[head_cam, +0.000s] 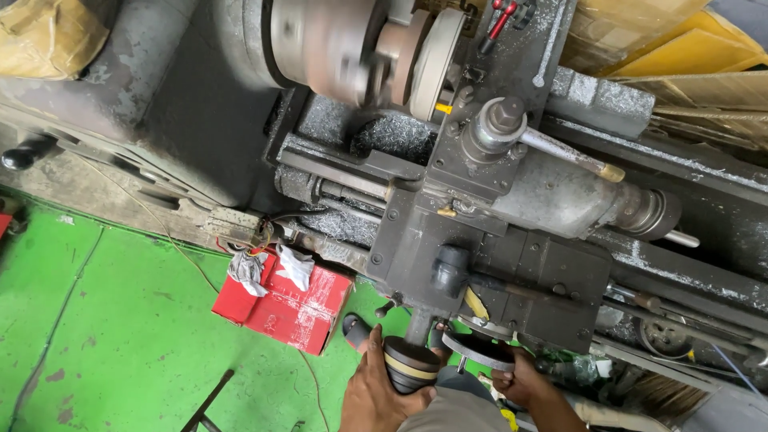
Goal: Operating a manual metal lathe by adjusting handwheels to machine a cylindrical part.
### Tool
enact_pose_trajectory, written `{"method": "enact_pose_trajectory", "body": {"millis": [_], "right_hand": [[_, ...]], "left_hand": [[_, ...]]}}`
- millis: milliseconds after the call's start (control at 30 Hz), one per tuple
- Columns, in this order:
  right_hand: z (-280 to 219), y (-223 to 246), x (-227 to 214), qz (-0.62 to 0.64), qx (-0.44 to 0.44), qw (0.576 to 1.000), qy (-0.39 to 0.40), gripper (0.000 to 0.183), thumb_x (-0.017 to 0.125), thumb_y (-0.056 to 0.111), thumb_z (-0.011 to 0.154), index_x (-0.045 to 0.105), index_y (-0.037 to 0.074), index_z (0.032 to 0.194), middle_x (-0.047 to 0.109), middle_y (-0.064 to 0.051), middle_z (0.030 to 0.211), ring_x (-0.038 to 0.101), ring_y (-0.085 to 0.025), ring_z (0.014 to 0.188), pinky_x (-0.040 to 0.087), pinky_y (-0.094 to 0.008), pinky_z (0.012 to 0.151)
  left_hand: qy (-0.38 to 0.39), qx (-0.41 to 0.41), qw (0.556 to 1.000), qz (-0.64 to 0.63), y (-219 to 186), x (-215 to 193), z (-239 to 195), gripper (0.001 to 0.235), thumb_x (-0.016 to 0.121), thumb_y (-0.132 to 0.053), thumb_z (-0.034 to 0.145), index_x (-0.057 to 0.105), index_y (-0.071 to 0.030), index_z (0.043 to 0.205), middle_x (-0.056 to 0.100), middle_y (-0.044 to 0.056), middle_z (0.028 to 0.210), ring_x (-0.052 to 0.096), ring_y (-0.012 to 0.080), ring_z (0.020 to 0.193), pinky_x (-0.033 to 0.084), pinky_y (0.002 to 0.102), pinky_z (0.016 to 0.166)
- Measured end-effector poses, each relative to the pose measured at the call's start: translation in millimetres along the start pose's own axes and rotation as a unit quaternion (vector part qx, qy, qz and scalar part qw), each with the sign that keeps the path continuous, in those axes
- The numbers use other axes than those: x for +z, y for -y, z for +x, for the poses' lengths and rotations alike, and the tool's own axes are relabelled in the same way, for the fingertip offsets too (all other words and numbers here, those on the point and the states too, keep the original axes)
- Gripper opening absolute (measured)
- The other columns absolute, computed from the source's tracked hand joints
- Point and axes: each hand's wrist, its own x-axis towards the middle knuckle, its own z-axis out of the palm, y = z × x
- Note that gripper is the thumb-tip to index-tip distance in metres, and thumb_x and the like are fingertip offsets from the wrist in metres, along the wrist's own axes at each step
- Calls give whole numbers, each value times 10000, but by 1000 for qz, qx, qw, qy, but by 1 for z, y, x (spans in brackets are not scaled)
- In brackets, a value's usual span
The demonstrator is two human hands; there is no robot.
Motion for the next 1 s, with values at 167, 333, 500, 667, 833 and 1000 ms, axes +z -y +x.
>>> {"method": "enact_pose_trajectory", "body": {"millis": [167,333,500,667,833,1000], "right_hand": [[-3,2,0,7,26,1000,13,107,502,281,1033,491,176,1012,278,24,545,239,-75,354,121,-247,367],[-10,0,2,-12,-25,999,27,72,494,177,1029,462,131,984,366,-15,639,265,-82,369,130,-251,361],[-12,0,3,-5,-4,1000,29,42,476,213,1041,480,171,1033,387,-11,640,268,-71,386,125,-245,375],[-8,1,1,-14,-11,999,45,92,468,219,1044,474,159,974,381,-13,623,256,-79,359,116,-258,360],[-12,2,4,-28,-12,998,47,110,462,213,1044,492,125,985,322,-12,552,248,-82,344,133,-260,350],[-12,3,3,-18,-3,999,30,45,498,199,1032,503,173,995,430,-37,678,251,-88,381,125,-266,386]], "left_hand": [[-12,-3,1000,-3,0,3,1,1341,834,-652,515,171,-261,1613,645,134,1313,698,376,1111,587,491,926],[-20,4,1000,4,0,4,1,1336,823,-659,508,188,-245,1608,650,131,1311,697,368,1116,589,485,924],[-18,5,1000,3,0,3,2,1330,845,-638,514,192,-251,1606,651,121,1310,700,359,1115,595,482,913],[15,-4,1000,-4,-2,-6,3,1321,811,-667,529,176,-268,1617,655,100,1325,682,339,1168,579,461,958],[52,-10,999,4,-9,-17,2,1309,796,-660,562,141,-265,1623,651,101,1336,666,341,1198,563,460,992],[53,-15,998,-8,-10,-17,1,1308,774,-662,546,142,-280,1626,635,101,1360,658,346,1210,561,460,991]]}}
